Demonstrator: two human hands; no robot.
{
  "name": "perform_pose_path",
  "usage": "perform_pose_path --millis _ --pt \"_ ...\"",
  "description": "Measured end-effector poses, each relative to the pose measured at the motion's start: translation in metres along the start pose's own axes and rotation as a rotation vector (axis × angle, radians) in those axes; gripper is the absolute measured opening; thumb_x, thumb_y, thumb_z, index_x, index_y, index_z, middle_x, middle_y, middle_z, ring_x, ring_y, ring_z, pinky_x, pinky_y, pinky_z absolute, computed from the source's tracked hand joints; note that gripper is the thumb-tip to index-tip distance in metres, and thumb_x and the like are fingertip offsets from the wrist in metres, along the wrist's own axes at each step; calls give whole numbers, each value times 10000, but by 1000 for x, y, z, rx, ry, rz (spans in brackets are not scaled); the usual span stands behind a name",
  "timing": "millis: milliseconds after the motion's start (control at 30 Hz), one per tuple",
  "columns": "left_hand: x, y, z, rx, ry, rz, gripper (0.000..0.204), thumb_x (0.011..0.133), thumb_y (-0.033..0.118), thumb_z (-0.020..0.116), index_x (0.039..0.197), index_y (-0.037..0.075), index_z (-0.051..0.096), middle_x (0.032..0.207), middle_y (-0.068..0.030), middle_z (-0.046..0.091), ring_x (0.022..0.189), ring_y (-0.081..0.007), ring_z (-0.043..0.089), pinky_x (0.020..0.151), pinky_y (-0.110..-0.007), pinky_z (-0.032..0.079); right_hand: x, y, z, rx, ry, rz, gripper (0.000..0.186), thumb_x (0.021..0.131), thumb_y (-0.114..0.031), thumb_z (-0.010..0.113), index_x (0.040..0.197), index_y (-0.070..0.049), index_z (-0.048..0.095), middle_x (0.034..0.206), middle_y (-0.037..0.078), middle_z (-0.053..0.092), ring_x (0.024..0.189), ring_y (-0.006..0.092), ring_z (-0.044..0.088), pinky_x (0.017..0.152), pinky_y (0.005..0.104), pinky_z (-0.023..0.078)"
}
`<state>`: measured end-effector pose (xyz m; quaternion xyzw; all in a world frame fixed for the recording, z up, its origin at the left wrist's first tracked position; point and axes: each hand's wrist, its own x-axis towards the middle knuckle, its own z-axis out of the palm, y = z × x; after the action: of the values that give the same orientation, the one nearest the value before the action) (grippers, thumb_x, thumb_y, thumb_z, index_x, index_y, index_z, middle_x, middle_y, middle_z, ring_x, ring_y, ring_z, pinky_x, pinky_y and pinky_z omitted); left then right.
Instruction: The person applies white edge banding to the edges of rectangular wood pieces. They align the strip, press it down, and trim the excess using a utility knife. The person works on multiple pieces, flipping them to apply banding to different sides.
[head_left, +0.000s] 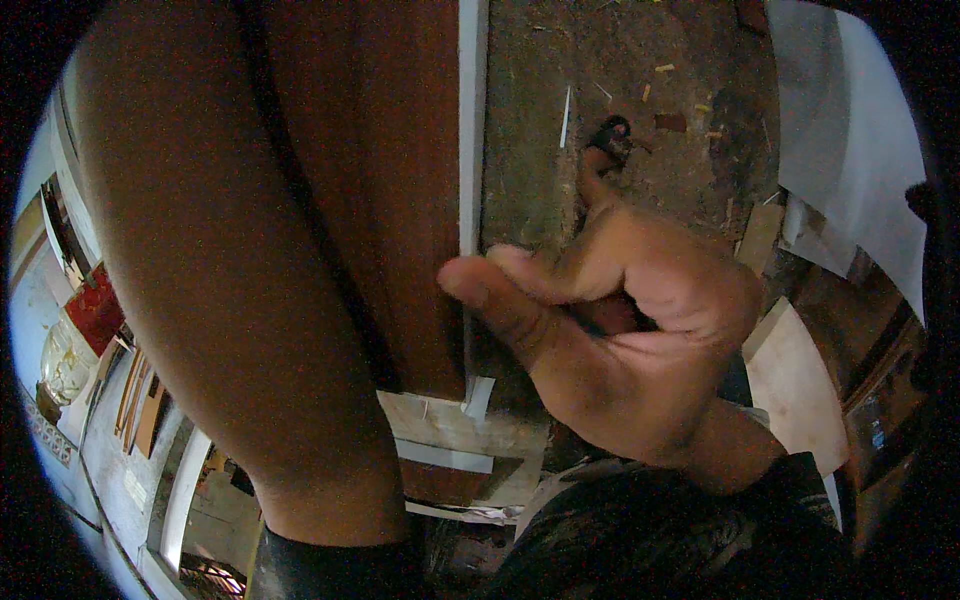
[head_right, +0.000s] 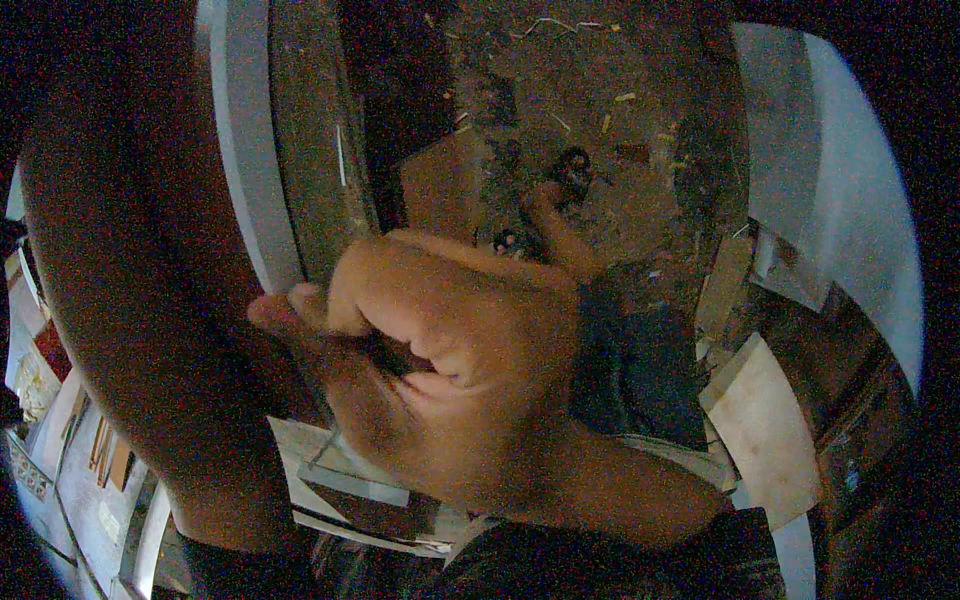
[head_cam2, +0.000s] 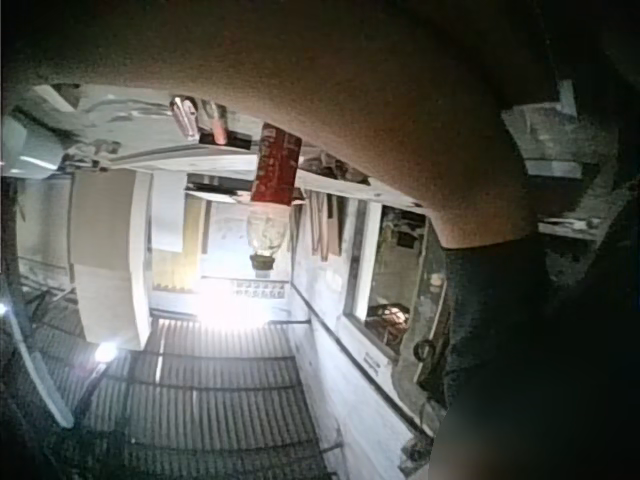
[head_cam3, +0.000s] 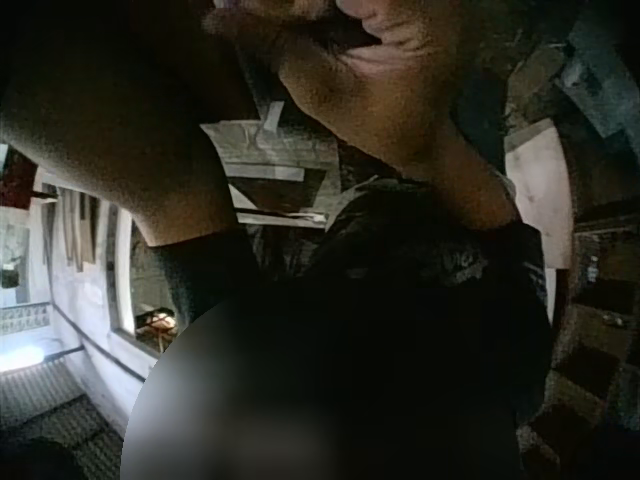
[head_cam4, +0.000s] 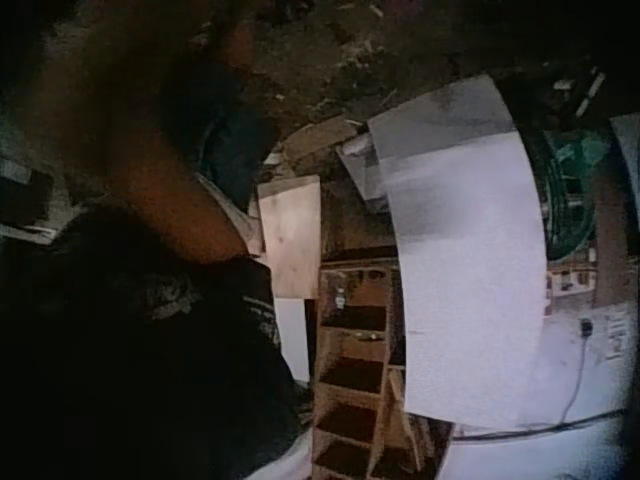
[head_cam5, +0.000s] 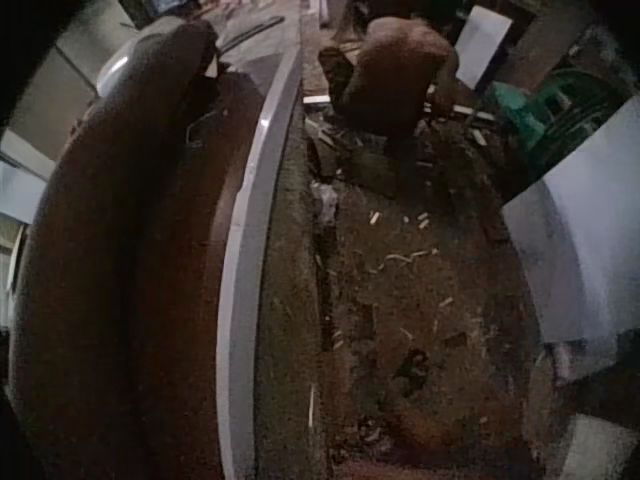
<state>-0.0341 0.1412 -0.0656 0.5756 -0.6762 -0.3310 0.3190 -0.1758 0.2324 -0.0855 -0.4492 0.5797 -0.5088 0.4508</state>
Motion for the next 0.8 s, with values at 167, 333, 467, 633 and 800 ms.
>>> perform_pose_path --millis 167,333,467,633,800 --pt "-4 3 4 -2 1 3 246 964 231 643 803 45 653 735 -97 647 692 -213 612 686 -341 485 -17 -5 -11 -99 -127 17 274 782 -71 816 683 -77 560 620 98 552 521 291 586 456 406 434" --pt "-4 5 3 -10 9 -1 243 962 230 645 806 43 655 740 -99 650 696 -216 615 685 -343 486 -30 -18 -17 -241 -159 -18 259 786 -89 825 712 -99 577 609 78 520 507 284 560 436 422 403" --pt "-7 7 5 -15 19 2 240 959 229 648 808 42 657 744 -100 653 700 -218 617 684 -344 487 -41 -19 -20 -211 -186 -15 248 794 -101 829 737 -102 587 610 65 503 493 270 544 423 412 381" --pt "-5 4 3 -10 32 3 237 957 227 650 811 40 660 749 -102 656 704 -221 620 683 -345 489 -48 -21 -25 -197 -225 11 223 815 -128 812 757 -98 599 626 59 489 518 270 543 444 422 378" --pt "0 -1 8 -4 26 -2 234 954 226 653 814 39 662 754 -103 659 708 -223 623 682 -347 490 -41 -11 -28 -192 -279 13 191 726 -121 794 760 -94 607 653 67 489 565 286 550 471 432 379"
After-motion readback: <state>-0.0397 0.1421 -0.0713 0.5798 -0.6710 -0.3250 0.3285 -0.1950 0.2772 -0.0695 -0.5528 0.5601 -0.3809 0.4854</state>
